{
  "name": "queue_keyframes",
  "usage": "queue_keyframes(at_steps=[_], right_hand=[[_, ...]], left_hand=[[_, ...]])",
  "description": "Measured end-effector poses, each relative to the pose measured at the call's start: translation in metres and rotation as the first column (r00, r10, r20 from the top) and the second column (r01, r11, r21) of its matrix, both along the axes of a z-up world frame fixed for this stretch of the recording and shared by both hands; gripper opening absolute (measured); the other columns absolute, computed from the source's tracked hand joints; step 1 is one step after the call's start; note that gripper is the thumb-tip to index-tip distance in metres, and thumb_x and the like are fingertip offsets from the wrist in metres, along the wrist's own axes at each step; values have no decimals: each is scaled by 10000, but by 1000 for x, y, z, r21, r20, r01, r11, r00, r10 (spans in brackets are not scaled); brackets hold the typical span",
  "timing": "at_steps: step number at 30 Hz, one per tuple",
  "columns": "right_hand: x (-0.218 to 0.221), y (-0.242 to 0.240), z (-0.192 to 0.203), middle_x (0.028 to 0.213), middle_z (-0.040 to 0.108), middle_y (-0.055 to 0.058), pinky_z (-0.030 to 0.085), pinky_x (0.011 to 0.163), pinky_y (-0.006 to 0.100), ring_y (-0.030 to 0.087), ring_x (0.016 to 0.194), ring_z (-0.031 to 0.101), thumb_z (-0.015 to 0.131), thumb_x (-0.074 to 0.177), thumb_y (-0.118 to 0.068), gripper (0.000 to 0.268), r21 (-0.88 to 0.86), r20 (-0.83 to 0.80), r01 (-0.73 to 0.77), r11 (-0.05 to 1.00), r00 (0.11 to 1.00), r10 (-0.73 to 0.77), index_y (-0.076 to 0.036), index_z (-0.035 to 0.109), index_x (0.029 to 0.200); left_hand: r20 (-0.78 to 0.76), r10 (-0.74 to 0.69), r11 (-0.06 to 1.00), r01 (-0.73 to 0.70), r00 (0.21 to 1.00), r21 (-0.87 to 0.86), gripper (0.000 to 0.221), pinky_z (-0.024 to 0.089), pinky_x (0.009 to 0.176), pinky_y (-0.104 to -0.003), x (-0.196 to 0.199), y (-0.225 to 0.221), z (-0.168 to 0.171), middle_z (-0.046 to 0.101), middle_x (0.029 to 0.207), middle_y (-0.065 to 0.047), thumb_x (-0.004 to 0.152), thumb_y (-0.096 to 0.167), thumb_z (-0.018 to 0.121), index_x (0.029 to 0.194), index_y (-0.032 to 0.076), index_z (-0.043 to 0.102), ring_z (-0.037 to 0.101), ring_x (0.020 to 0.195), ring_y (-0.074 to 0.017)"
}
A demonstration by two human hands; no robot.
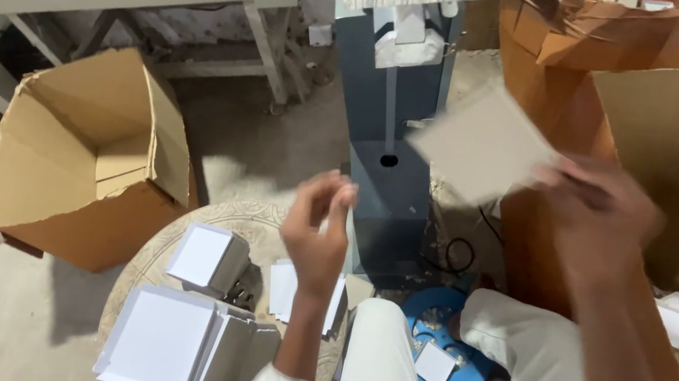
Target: Using a manual machine to punch or crimp paper cards in a manufacturing setting.
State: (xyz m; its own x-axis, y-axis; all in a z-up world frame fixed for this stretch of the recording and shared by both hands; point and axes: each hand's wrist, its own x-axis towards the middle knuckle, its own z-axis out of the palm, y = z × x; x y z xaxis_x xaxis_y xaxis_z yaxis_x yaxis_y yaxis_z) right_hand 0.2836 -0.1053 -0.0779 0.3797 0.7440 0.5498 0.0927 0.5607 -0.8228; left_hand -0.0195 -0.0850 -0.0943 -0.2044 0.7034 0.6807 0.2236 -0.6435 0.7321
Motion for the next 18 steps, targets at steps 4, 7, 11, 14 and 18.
queue_keyframes(at_steps=[4,7,11,14,18], right_hand=[[119,-65,-91,1112,712,135,603,911,285,188,985,709,610,1179,53,33,46,108,216,975,970,-220,41,640,1173],[166,-101,-114,1024,667,165,474,711,295,228,805,569,584,1265,-203,269,-378,495,668,641,731,-470,31,691,1187],[255,-102,-221,1085,661,123,518,753,294,184,905,622,577,1167,-275,334,-326,417,698,638,711,-566,13,608,1333],[235,-102,-225,1169,669,138,543,824,293,195,982,650,591,1140,-230,278,-167,612,777,607,564,-554,2,629,1290],[161,-85,-201,1288,656,149,572,963,299,229,1126,665,653,1124,-104,145,90,710,697,711,456,-537,-9,649,1234]], left_hand=[[-629,185,888,-403,755,-222,314,486,789,-523,-44,-39,-141,651,995,-270,810,168,768,1005,-67,699,611,907,-469],[-730,-80,707,-478,678,-521,243,473,833,-527,-70,-69,-231,620,968,-231,898,208,737,884,-25,670,593,927,-436],[-770,26,730,-538,638,-421,50,491,827,-509,-78,-72,-257,625,933,-200,870,48,655,845,4,659,606,915,-412],[-693,70,737,-505,718,-449,80,495,810,-512,-75,-73,-233,638,970,-203,904,84,662,882,7,669,612,896,-417],[-739,-30,734,-487,673,-473,322,490,783,-531,-67,-71,-211,606,963,-239,824,222,787,879,-52,628,592,903,-443]])
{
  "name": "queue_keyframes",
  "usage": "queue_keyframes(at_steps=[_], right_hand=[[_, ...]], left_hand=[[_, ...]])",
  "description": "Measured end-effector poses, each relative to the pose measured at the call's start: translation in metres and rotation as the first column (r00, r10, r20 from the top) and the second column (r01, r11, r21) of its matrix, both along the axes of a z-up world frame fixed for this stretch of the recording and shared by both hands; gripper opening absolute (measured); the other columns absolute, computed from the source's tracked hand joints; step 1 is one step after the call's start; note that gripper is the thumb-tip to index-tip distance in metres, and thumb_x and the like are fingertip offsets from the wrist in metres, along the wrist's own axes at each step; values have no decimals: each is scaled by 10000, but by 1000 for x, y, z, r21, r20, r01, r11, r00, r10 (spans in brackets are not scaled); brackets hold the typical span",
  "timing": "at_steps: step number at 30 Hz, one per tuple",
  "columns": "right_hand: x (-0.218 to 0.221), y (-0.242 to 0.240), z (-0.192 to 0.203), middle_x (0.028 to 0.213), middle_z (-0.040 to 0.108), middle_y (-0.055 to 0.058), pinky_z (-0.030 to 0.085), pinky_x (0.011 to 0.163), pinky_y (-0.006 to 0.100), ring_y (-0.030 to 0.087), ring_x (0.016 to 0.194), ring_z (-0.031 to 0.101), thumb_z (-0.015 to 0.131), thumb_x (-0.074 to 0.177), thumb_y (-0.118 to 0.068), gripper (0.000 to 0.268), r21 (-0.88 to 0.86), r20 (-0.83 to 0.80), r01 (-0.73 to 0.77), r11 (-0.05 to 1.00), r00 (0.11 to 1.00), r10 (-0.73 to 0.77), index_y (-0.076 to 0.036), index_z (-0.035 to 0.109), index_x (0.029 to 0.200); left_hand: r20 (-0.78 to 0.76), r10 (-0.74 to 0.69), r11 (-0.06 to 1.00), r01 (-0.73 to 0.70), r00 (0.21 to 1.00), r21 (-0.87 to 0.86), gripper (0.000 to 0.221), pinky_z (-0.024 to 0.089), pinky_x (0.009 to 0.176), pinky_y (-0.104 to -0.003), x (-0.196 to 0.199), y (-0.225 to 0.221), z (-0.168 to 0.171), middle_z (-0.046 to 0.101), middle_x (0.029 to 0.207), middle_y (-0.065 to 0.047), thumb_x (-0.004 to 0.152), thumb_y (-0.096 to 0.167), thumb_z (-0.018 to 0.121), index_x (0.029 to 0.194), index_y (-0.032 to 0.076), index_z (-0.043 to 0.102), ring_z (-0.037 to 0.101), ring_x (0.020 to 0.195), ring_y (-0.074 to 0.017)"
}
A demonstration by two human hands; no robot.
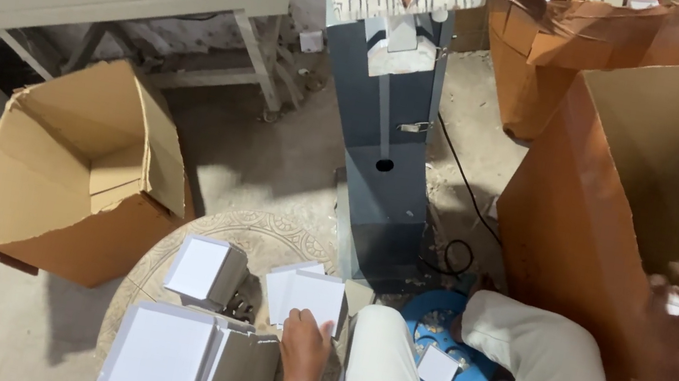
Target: Using a manual machine to punch or crimp paper cards in a manufacturing setting.
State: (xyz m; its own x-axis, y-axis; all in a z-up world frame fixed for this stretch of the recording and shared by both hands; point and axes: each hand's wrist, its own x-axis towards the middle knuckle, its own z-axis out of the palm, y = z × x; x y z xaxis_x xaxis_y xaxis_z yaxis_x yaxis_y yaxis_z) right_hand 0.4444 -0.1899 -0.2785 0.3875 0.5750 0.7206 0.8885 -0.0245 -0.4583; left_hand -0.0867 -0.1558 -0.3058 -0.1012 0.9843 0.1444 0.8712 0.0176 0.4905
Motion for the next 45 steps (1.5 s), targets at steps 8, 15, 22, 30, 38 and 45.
queue_keyframes(at_steps=[8,15,22,30,38,45], right_hand=[[-123,-2,50,1357,655,139,588,953,332,251,1198,672,709,979,-33,197,-164,-290,-153,975,952,100,-37,706,1176],[-147,-12,49,1350,676,108,599,965,322,213,1155,703,692,967,-118,225,-153,-522,-316,936,830,195,-80,717,1187],[-224,28,169,1464,556,155,495,1023,453,325,1365,489,817,779,-196,554,-160,-214,-609,777,789,575,-145,669,1311],[-245,106,245,1257,674,116,627,851,298,228,1041,763,673,907,45,574,161,-320,-731,663,597,736,-152,615,1443],[-256,174,293,1237,649,173,626,820,296,256,1007,714,733,987,75,491,342,116,-617,709,776,620,-80,610,1436],[-251,186,285,1122,677,117,571,838,356,269,981,697,681,904,151,552,297,145,-673,677,733,665,-88,658,1401]], left_hand=[[-70,72,990,-79,995,-117,405,514,790,-514,13,10,-18,587,1003,-259,768,216,817,977,-74,627,587,968,-444],[-20,-52,998,51,998,-32,69,490,826,-532,5,9,-18,604,927,-224,809,-1,659,854,-22,611,583,915,-425],[361,-483,872,476,797,115,109,507,670,-395,22,4,186,604,838,-148,929,52,668,928,-23,589,611,714,-286],[346,-667,607,212,660,766,146,594,798,-313,71,91,293,648,1079,-134,1016,74,678,1134,9,624,683,943,-187],[202,-548,400,43,812,915,298,540,783,-334,89,166,316,616,1058,-96,993,-3,715,1276,91,726,638,933,-195],[219,-589,486,124,778,865,334,493,702,-301,78,168,322,578,969,-78,973,-74,694,1239,118,753,599,845,-163]])
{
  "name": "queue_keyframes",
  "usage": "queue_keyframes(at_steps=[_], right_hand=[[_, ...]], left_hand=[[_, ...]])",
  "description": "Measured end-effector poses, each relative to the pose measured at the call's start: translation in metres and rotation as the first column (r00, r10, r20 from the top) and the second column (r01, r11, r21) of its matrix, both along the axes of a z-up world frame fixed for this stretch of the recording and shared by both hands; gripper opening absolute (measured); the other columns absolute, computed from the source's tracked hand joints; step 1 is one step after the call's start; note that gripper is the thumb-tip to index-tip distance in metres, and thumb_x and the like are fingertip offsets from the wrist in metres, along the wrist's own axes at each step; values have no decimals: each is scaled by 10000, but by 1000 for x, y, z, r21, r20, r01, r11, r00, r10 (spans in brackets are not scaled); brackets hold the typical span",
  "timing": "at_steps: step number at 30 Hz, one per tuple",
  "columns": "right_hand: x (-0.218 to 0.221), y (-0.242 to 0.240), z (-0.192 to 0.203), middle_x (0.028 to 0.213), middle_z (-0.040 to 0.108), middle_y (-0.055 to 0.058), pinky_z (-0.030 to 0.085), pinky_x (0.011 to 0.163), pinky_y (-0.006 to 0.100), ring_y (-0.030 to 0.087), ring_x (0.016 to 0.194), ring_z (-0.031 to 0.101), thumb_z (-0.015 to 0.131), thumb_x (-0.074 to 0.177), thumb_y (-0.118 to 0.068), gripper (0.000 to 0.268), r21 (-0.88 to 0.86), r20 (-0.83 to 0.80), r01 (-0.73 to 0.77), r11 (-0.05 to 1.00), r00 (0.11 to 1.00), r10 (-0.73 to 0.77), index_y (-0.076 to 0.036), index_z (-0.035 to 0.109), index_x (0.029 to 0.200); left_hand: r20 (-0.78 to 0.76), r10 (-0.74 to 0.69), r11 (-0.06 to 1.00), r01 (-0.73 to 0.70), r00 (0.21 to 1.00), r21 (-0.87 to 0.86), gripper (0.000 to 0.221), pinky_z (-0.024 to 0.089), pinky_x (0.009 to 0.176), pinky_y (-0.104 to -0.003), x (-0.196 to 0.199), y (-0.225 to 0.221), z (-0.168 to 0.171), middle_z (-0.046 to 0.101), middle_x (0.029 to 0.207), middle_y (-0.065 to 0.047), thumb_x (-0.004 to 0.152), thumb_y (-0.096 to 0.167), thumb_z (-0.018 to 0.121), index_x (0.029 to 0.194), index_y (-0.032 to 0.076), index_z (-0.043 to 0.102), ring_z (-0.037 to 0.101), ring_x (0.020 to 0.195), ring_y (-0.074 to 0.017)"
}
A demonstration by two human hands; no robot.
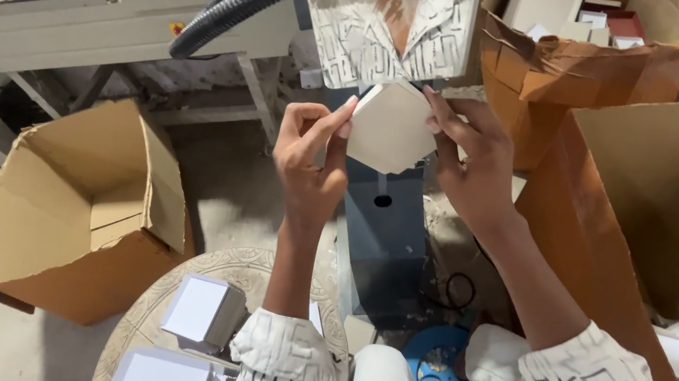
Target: Using a manual machine to punch or crimp paper cards in a manufacturing setting.
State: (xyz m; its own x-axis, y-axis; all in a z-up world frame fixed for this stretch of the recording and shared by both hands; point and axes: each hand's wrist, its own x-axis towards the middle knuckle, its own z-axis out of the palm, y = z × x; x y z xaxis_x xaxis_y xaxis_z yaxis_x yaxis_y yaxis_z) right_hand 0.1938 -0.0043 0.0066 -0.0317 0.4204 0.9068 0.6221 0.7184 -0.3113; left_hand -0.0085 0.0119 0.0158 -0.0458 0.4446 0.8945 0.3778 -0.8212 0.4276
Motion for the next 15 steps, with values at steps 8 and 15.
queue_keyframes(at_steps=[8,15], right_hand=[[2,5,-3,1089,700,111,576,826,331,217,968,724,640,919,167,532,-59,-71,-68,996,995,63,-96,678,1380],[14,-20,28,1154,754,86,618,840,320,210,981,743,753,941,-4,301,-323,-176,-104,941,983,48,-124,750,1217]], left_hand=[[-23,-10,1000,10,1000,17,336,511,714,-308,0,-1,2,598,983,-75,975,-64,698,1250,122,751,612,852,-157],[-174,330,896,-249,928,369,333,574,852,-424,15,-42,37,622,1138,-179,883,-51,671,1193,59,725,673,1005,-321]])
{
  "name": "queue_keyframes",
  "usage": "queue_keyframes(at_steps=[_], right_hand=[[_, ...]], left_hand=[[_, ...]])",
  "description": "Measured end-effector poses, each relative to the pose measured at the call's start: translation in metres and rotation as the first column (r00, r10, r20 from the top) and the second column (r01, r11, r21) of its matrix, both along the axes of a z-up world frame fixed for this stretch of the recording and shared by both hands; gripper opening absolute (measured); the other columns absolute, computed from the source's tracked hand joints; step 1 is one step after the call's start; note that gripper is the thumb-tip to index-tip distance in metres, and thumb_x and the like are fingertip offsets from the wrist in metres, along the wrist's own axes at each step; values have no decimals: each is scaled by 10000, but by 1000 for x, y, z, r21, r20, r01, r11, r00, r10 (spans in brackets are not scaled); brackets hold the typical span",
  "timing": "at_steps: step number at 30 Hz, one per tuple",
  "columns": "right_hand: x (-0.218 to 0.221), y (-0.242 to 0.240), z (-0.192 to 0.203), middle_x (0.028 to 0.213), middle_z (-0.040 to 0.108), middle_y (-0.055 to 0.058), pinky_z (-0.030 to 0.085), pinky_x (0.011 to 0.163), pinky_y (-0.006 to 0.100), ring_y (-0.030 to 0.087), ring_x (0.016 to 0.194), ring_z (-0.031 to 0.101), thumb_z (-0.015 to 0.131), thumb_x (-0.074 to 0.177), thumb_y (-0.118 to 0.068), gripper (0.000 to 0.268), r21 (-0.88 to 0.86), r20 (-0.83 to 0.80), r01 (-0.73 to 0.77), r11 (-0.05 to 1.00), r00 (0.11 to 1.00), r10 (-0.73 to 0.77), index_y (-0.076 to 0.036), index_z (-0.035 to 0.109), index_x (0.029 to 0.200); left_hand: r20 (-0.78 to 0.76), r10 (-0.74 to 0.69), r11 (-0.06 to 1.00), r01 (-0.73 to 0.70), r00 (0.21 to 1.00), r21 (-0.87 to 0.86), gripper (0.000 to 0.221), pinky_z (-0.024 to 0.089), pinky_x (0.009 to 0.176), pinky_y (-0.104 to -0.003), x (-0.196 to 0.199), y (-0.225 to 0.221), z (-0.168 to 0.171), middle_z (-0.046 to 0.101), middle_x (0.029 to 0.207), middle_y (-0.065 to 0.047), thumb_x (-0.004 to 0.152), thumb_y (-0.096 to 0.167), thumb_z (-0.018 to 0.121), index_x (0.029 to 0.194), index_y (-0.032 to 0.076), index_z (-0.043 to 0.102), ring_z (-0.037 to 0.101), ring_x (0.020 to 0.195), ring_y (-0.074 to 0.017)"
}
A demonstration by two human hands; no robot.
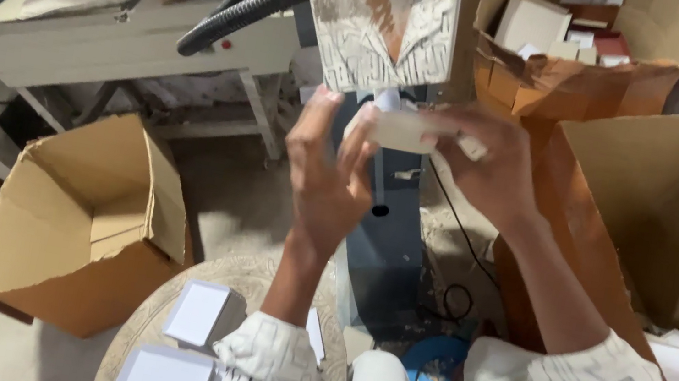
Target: Using a manual machine to punch or crimp paper cards in a manufacturing setting.
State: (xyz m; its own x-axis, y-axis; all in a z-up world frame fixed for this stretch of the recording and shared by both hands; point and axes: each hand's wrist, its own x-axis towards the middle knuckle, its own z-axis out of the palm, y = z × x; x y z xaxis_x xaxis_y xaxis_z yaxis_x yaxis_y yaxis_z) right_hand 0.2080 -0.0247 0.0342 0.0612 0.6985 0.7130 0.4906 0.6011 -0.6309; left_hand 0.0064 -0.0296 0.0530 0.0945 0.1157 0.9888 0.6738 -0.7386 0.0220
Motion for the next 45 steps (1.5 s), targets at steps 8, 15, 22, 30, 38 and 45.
queue_keyframes(at_steps=[8,15,22,30,38,45], right_hand=[[-25,-2,5,1161,699,153,547,932,404,328,1068,669,802,882,45,363,466,75,260,846,941,-330,-48,710,1222],[-22,14,-13,1125,746,92,557,852,352,254,984,696,732,880,116,381,344,72,127,930,984,-161,-76,767,1208],[-18,24,-20,1172,751,114,592,870,297,192,1023,741,731,944,39,312,227,-47,58,972,998,-48,-98,761,1223],[-16,-7,12,1151,763,86,599,874,309,186,1012,743,793,918,-92,306,-6,-68,-17,1000,998,17,-99,754,1221],[-27,11,-9,1126,740,166,533,868,406,315,983,667,810,856,24,382,447,104,218,867,950,-293,-22,741,1229],[-20,16,-19,1070,739,120,562,812,347,261,948,693,787,901,42,345,352,51,149,924,983,-178,-72,759,1225]], left_hand=[[317,-185,959,242,930,-149,368,615,803,-325,4,35,-42,701,1061,-120,917,-128,645,1208,77,741,732,955,-230],[314,-229,928,304,921,-215,354,582,782,-328,-5,34,-32,712,992,-121,906,-122,698,1189,85,750,729,891,-224],[297,-190,927,271,936,-260,312,586,779,-342,-6,32,-30,720,1001,-129,915,-89,710,1173,80,757,732,896,-231],[-40,-29,999,30,999,35,326,620,924,-428,6,15,-11,666,1166,-221,888,-96,661,1174,48,720,679,1091,-370],[320,-146,962,210,936,-176,334,580,768,-351,-7,36,-36,697,997,-123,881,-130,688,1140,72,748,720,912,-248],[307,-188,934,267,933,-239,358,552,747,-346,-9,32,-33,687,983,-126,845,-158,680,1123,57,748,705,877,-255]])
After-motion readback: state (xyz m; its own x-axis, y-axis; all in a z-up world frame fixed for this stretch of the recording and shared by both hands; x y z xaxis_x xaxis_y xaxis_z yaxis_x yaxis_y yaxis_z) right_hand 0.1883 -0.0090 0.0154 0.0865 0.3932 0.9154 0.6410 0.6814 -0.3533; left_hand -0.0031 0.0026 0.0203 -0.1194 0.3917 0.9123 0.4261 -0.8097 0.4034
